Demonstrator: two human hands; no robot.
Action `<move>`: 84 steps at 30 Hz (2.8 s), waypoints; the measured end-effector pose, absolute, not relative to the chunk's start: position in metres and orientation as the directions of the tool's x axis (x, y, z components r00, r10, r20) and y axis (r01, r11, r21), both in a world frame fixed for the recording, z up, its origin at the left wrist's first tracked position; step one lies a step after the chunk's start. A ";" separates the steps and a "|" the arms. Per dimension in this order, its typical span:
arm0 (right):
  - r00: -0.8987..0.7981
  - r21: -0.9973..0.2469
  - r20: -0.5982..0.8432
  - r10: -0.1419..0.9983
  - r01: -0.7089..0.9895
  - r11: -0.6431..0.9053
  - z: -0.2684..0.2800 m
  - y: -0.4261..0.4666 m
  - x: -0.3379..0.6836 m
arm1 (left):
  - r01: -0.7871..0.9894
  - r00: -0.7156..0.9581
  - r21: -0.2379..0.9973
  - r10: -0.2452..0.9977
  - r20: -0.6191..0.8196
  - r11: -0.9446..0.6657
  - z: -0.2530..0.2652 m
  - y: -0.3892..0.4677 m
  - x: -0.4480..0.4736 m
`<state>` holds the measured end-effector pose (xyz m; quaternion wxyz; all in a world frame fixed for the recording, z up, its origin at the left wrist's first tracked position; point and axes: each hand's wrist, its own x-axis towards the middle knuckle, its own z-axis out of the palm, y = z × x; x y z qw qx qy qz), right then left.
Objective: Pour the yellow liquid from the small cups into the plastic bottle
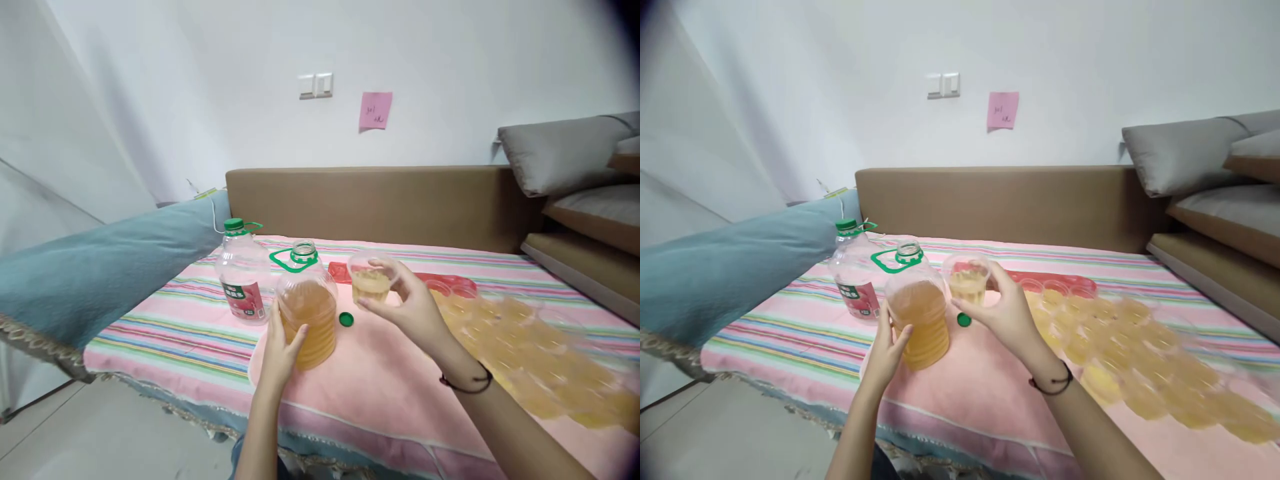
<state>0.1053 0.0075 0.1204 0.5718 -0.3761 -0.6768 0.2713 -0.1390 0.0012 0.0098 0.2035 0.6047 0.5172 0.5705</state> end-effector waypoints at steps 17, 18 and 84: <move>-0.253 -0.701 0.626 0.738 0.231 0.675 0.162 0.103 0.056 | 0.365 -0.209 0.894 0.913 0.352 -0.261 0.004 -0.007 -0.141; -0.254 -0.691 0.631 0.733 0.245 0.680 0.163 0.104 0.056 | 0.367 -0.206 0.894 0.914 0.349 -0.259 0.005 -0.007 -0.141; -0.438 -0.162 0.735 0.518 0.628 0.761 0.207 0.098 0.068 | 0.403 -0.192 0.886 0.925 0.326 -0.229 0.007 -0.011 -0.138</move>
